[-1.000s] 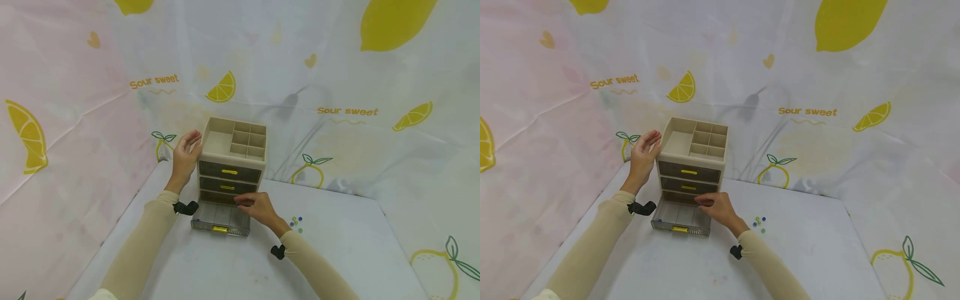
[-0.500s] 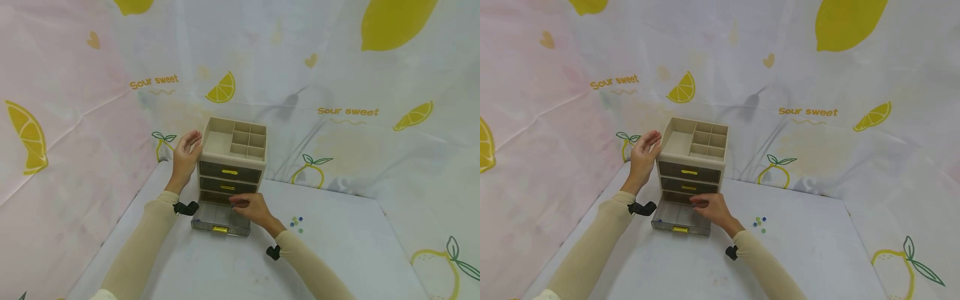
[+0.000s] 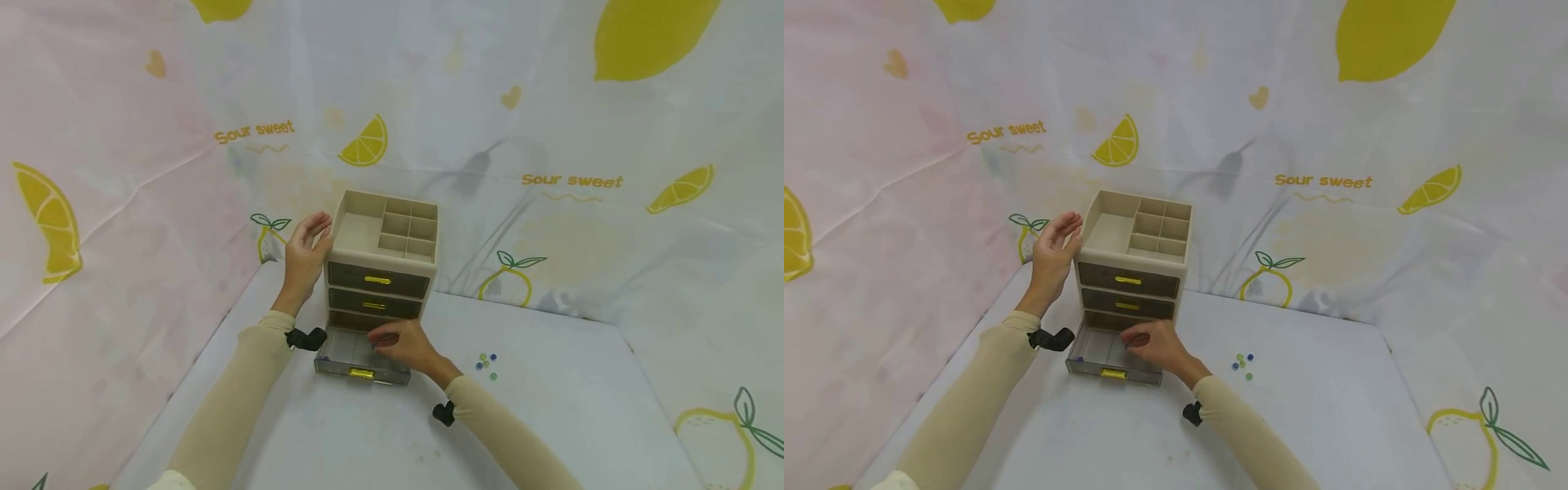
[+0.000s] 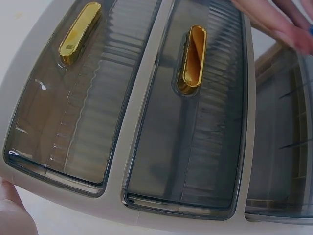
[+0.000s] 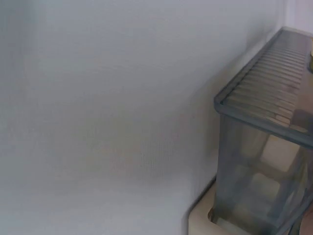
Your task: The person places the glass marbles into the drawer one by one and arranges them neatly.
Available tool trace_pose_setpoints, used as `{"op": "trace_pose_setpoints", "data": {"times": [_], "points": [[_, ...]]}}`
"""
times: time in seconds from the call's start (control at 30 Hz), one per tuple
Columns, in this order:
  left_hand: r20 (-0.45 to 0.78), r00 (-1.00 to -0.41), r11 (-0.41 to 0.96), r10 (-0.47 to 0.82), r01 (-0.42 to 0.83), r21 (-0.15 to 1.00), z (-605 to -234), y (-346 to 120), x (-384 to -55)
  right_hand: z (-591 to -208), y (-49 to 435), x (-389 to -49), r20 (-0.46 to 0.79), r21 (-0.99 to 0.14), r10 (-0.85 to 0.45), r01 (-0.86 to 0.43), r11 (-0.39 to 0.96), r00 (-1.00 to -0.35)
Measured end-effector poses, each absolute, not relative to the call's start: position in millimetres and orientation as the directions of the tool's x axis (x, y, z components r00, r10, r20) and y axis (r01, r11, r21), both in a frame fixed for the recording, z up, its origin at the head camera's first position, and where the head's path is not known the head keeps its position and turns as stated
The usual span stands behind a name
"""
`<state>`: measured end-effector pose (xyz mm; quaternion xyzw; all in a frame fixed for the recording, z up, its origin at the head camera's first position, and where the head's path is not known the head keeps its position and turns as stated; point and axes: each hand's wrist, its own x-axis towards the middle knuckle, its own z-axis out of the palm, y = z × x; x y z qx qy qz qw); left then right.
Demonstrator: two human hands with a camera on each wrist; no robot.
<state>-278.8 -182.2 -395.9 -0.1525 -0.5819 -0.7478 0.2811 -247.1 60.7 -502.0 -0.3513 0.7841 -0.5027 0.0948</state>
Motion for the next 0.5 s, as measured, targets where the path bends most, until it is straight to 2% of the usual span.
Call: {"op": "trace_pose_setpoints", "data": {"times": [0.13,0.4,0.5], "points": [[0.559,-0.792,-0.176,-0.246,0.604,0.778,-395.8,-182.7,-282.3,-500.2,58.1,-247.1,0.167,-0.834,-0.700,-0.478,0.275,-0.694],[0.559,-0.792,-0.177,-0.246,0.604,0.777,-397.4,-182.3,-283.1,-495.8,52.2,-249.6,0.103,-0.773,-0.832,-0.570,0.278,-0.546],[0.566,-0.788,-0.182,-0.242,0.610,0.771,-398.6,-182.0,-283.4,-495.8,49.4,-250.7,0.105,-0.738,-0.852,-0.614,0.279,-0.513]]}}
